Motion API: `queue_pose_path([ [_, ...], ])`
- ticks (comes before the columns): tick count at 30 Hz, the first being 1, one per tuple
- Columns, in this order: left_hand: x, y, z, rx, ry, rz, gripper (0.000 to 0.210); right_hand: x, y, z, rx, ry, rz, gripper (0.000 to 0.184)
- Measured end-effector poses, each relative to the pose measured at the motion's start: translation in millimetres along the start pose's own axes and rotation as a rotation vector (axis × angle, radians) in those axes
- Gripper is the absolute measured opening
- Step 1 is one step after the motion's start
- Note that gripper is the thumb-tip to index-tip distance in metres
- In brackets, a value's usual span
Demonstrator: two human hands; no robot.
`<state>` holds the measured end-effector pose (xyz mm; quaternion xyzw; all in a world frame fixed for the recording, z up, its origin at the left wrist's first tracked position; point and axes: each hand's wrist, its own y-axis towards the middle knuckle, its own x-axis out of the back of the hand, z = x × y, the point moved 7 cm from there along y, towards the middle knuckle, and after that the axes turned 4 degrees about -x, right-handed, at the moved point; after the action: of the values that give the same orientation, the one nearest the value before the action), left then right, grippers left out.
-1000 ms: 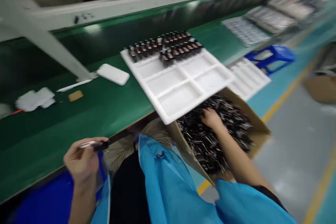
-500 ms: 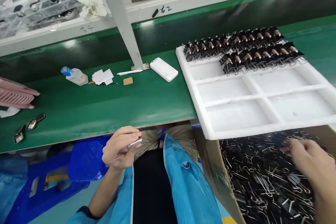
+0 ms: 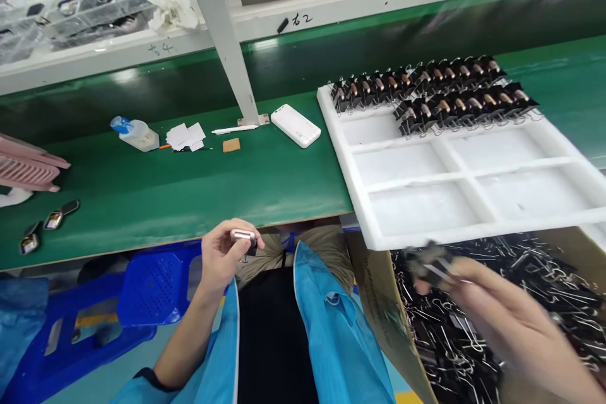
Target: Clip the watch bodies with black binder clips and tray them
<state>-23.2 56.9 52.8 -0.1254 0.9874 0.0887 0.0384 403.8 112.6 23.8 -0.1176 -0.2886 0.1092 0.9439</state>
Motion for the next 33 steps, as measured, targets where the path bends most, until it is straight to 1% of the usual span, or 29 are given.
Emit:
queue_pose_path([
  [1, -2.4, 1, 8, 0.104, -0.062, 0.004, 0.023, -29, 4, 14, -0.033, 0.203, 0.111, 0.064],
  [2, -5.0, 1, 15, 0.191, -0.110, 0.011, 0.028, -61, 8, 29, -0.080, 0.418, 0.226, 0.069],
  [3, -7.3, 1, 20, 0.265, -0.147, 0.019, 0.032, -92, 13, 47, -0.105, 0.583, 0.316, 0.071],
  [4, -9.0, 1, 24, 0.329, -0.174, 0.027, 0.035, -125, 17, 68, -0.102, 0.706, 0.429, 0.068],
  [5, -10.0, -1, 26, 0.385, -0.190, 0.036, 0.037, -153, 22, 87, -0.092, 0.804, 0.510, 0.062],
  [6, -10.0, -2, 27, 0.430, -0.198, 0.044, 0.038, -177, 28, 103, -0.086, 0.896, 0.554, 0.058],
  [8, -7.0, -6, 27, 0.485, -0.197, 0.055, 0.040, -211, 37, 126, -0.042, 0.993, 0.604, 0.054],
  [10, -2.0, -8, 23, 0.495, -0.193, 0.072, 0.040, -229, 45, 136, 0.009, 1.011, 0.628, 0.050],
  [12, 3.1, -11, 19, 0.492, -0.195, 0.095, 0.038, -236, 51, 136, 0.041, 0.995, 0.640, 0.048],
  [14, 8.5, -13, 16, 0.489, -0.189, 0.105, 0.036, -239, 56, 133, 0.046, 0.974, 0.647, 0.047],
  [18, 20.4, -14, 12, 0.488, -0.148, 0.046, 0.039, -241, 58, 124, 0.045, 0.920, 0.694, 0.051],
  [20, 23.9, -13, 7, 0.461, -0.086, 0.045, 0.038, -243, 56, 119, 0.038, 0.861, 0.719, 0.052],
  [23, 26.2, -10, 0, 0.386, 0.089, 0.095, 0.027, -244, 51, 116, 0.062, 0.734, 0.783, 0.052],
  [26, 25.7, -9, 0, 0.395, 0.206, 0.157, 0.022, -242, 47, 120, 0.129, 0.622, 0.825, 0.053],
  [28, 25.6, -9, 2, 0.407, 0.237, 0.178, 0.022, -239, 48, 124, 0.163, 0.570, 0.813, 0.054],
  [33, 26.9, -7, 4, 0.358, 0.321, 0.203, 0.023, -236, 47, 137, 0.238, 0.495, 0.790, 0.050],
])
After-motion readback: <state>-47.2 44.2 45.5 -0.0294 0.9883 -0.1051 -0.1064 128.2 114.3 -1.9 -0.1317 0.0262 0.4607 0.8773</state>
